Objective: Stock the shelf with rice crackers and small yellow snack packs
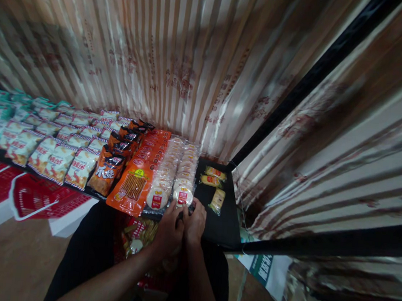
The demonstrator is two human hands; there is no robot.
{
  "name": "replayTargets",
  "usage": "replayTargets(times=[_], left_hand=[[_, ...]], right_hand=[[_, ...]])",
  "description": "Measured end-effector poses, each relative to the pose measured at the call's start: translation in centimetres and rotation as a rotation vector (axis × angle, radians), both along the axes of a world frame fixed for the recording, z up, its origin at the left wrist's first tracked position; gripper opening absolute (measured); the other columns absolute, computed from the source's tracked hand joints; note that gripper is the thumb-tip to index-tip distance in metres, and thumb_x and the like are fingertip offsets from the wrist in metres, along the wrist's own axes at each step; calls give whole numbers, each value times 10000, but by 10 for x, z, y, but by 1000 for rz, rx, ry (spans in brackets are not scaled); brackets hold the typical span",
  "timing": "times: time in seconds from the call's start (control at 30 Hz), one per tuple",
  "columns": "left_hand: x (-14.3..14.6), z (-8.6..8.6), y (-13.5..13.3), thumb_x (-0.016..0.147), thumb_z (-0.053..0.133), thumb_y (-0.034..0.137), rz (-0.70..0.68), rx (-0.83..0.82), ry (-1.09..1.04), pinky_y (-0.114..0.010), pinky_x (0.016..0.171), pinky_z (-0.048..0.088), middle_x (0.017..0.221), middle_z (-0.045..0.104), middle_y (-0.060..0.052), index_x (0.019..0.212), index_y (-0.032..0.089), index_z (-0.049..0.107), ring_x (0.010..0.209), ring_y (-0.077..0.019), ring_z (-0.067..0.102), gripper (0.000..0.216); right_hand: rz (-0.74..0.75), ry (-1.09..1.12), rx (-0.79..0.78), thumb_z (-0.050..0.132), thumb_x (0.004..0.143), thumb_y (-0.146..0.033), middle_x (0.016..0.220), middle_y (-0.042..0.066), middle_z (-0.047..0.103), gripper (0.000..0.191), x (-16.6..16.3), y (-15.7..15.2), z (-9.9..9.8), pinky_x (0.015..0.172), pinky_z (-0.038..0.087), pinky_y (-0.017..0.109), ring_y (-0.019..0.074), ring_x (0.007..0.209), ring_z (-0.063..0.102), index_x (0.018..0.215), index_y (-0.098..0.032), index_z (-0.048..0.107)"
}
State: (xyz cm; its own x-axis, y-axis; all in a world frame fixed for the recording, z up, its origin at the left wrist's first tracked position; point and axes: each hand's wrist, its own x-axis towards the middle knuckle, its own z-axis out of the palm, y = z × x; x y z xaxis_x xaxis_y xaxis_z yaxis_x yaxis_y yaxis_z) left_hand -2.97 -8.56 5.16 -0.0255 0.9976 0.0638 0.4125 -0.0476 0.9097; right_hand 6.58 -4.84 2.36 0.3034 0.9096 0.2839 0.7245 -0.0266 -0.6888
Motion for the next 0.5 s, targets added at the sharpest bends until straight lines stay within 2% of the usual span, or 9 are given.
replayTargets(times=[0.17, 0.5], left_hand=[[0, -7, 1, 734, 431, 97, 7, 23, 110, -461, 1086, 335, 1351, 500, -139, 1141, 149, 612, 1273, -269, 439, 449], [-3, -4, 5, 745, 407, 95, -46, 53, 168, -456, 1084, 339, 1346, 511, -112, 1192, 178, 583, 1282, -256, 430, 488]], right_hand=[[19, -33, 9, 426, 822, -340, 981, 127, 622, 344, -1, 0, -1, 851, 410, 382, 247, 910, 527, 1061, -141, 572], [14, -85, 29, 385, 853, -362, 975, 131, 625, 352, -2, 3, -3, 821, 413, 379, 245, 904, 527, 1063, -146, 569]])
